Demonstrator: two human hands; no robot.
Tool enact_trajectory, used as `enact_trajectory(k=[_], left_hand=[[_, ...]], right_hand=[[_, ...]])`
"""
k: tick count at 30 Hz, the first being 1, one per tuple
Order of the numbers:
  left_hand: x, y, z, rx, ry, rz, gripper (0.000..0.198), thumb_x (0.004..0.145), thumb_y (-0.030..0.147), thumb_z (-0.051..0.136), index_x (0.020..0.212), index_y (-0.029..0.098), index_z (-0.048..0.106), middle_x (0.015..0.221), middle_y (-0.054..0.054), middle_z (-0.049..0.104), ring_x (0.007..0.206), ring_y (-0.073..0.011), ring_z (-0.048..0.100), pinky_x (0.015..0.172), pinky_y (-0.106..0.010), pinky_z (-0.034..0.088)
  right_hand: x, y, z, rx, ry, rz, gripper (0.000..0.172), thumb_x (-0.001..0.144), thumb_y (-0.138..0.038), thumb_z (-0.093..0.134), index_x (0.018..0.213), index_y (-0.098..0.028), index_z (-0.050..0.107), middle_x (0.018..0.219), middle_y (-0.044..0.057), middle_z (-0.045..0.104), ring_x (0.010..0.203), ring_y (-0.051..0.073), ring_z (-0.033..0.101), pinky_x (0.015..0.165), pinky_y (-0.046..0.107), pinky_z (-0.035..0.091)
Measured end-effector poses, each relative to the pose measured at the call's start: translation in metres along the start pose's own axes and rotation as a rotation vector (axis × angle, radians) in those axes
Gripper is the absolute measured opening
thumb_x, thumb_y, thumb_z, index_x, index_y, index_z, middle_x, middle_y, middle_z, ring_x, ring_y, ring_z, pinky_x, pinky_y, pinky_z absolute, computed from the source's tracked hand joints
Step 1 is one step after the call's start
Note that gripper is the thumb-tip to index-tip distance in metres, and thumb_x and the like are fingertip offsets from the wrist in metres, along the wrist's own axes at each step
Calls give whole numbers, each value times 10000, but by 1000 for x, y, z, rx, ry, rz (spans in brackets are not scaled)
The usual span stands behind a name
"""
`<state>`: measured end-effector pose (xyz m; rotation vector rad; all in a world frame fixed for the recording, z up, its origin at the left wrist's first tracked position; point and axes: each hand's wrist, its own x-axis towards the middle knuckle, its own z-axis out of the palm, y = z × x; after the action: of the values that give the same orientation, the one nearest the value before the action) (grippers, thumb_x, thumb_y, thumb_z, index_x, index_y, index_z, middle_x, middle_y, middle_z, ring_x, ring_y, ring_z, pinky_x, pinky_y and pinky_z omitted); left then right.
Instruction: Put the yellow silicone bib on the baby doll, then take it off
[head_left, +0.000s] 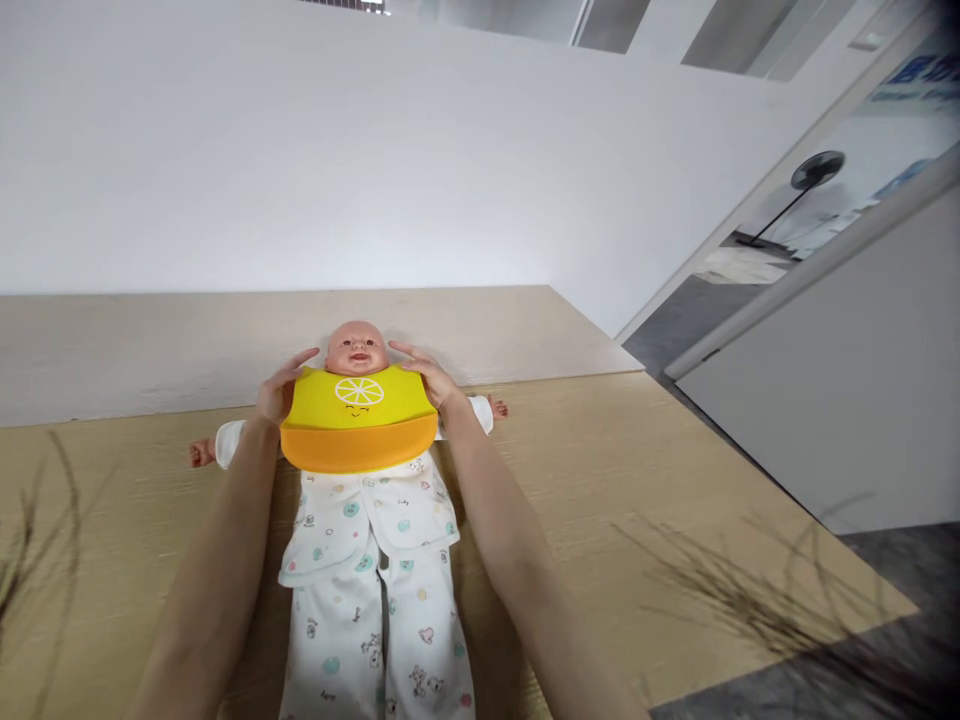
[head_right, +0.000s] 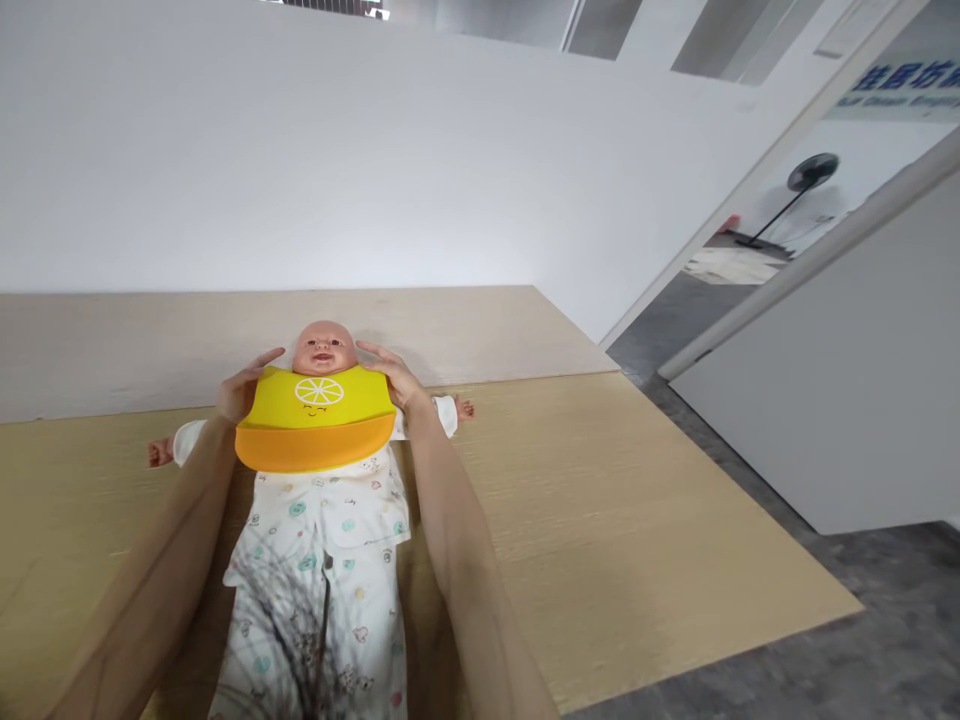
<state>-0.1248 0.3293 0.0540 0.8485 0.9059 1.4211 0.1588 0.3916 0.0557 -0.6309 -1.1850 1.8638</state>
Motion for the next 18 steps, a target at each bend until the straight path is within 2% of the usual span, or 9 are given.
enact_trajectory(k=[5,10,14,18], left_hand=[[1,1,-2,16,15,-1,709,677,261,709,1362,112,606,759,-17,749,715,-214,680,705,-319,477],[-2,2,2,4,31,22,734,668,249,735,1380,121,608,779,-15,758,728,-216,690,704,-317,489],[-3,1,5,35,15,3,812,665,227,737,1448,129,548,799,-17,767,735,-216,692,703,-310,478],[-1,1,4,31,0,9,855,678,224,715,1497,122,495,770,-4,759,717,-212,688,696,-307,464]], right_hand=[[-1,-3,2,28,-10,16,789,700,-241,772,1450,-194,534,954,15,770,793,171,669,784,318,512],[-3,-4,4,38,9,-8,788,697,-244,769,1449,-206,538,929,5,767,800,168,669,756,293,503],[-2,-2,2,5,11,-3,793,696,-240,771,1454,-202,543,850,-5,755,778,165,659,742,287,500],[-1,-1,-1,12,21,-14,783,681,-244,775,1433,-205,562,876,-12,750,756,155,651,729,277,502]])
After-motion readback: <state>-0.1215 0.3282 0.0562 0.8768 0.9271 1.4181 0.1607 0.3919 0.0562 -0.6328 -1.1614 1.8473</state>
